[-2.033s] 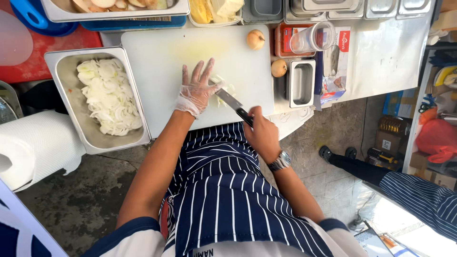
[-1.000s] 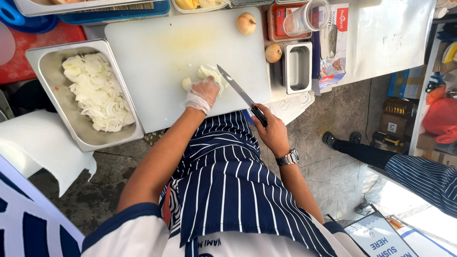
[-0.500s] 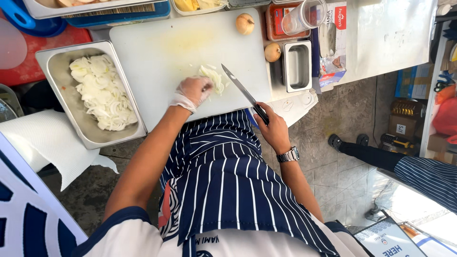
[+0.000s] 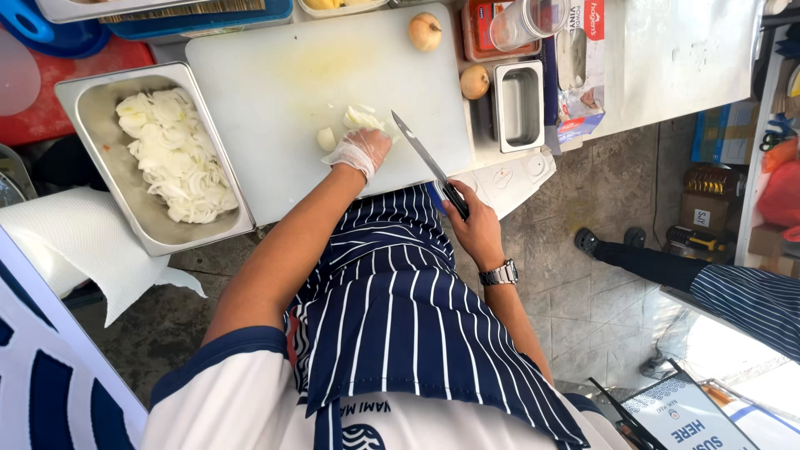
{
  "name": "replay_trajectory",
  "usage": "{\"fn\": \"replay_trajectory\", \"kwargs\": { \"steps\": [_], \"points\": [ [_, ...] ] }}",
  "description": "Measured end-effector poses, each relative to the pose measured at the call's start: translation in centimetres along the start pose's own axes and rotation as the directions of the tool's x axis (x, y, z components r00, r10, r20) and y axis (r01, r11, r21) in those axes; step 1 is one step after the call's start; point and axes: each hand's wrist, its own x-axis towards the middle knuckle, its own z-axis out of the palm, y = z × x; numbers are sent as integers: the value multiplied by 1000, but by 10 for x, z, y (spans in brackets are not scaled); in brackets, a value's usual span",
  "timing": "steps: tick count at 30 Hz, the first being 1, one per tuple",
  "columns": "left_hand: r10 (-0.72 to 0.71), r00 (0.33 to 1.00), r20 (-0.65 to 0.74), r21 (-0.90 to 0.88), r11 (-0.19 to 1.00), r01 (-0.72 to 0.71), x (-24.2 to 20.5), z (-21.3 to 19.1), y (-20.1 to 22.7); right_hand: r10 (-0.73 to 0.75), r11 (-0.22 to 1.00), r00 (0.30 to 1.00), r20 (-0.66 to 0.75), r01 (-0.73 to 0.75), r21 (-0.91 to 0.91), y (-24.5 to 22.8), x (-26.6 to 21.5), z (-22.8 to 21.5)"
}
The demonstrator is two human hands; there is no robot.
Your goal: The person slices a white onion with a knife on a white cutting board, occasionally peeling layers by hand, and places the slices into a metal container.
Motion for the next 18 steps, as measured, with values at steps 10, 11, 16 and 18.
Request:
{"fn": "replay_trajectory", "kwargs": {
  "steps": [10, 11, 16, 18],
  "points": [
    [-81, 973, -216, -303, 953, 12, -45, -69, -32, 27, 999, 1000, 9, -27, -26, 3, 5, -3],
    [-40, 935, -352, -314, 946, -77, -56, -83, -41, 18, 999, 1000, 6, -18, -27, 3, 6, -4],
    [-92, 682, -725, -391, 871, -298, -74, -161, -118, -75, 995, 997, -11, 74, -69, 1, 11, -6],
    [-153, 584, -797, -338, 915, -222, -65, -178, -162, -41, 998, 999, 8, 41, -53, -1, 9, -5]
  ]
}}
